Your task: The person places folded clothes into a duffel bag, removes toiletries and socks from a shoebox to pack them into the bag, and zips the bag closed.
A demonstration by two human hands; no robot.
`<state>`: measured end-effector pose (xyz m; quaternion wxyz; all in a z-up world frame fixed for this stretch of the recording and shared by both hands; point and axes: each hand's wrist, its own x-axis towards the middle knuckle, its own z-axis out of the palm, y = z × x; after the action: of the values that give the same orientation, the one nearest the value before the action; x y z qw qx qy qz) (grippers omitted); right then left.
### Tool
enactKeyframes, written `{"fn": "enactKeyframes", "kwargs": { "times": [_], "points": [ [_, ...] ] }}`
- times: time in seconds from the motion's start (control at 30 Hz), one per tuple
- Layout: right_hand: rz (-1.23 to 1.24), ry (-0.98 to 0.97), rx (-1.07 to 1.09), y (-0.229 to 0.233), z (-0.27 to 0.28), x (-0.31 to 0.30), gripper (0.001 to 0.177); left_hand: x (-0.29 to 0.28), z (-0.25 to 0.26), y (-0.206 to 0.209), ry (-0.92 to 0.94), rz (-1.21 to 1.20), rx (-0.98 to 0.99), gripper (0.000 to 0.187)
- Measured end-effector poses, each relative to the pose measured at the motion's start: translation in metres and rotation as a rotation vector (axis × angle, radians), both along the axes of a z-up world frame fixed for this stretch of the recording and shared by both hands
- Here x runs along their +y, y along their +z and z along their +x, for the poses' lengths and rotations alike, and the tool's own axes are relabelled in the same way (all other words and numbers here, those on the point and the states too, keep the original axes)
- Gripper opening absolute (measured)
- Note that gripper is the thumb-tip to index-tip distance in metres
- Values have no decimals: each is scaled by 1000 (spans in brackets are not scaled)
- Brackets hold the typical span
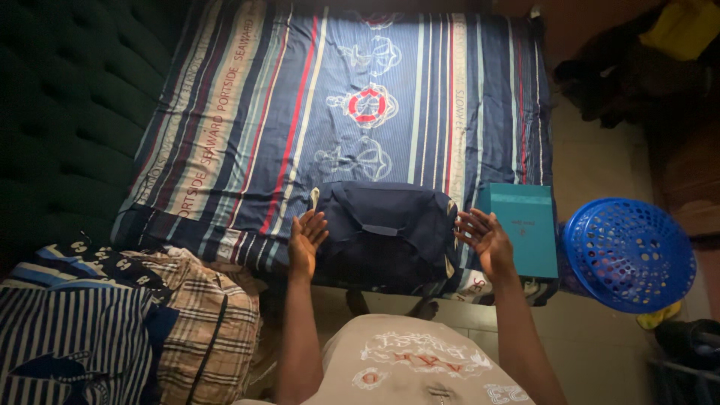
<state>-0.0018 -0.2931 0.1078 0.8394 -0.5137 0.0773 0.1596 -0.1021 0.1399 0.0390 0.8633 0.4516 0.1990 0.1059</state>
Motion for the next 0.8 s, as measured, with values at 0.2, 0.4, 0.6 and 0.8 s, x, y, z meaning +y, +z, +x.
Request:
{"fn": "enactKeyframes", "kwargs": {
  "times": [0.2, 0.4, 0.6, 0.8],
  "points": [
    [-14, 31, 9, -2, 0, 2, 56, -2, -2, 10, 16, 52, 30, 71],
    [-15, 30, -12, 7, -4, 4, 51, -4, 1, 6, 19, 18, 45, 70],
    [-95, 31, -20, 7, -4, 3, 47, -3, 6, 0, 6, 6, 48, 71],
    [-37, 68, -57, -11, -2, -2, 46, -3, 6, -1, 10, 32, 21, 70]
  ]
}}
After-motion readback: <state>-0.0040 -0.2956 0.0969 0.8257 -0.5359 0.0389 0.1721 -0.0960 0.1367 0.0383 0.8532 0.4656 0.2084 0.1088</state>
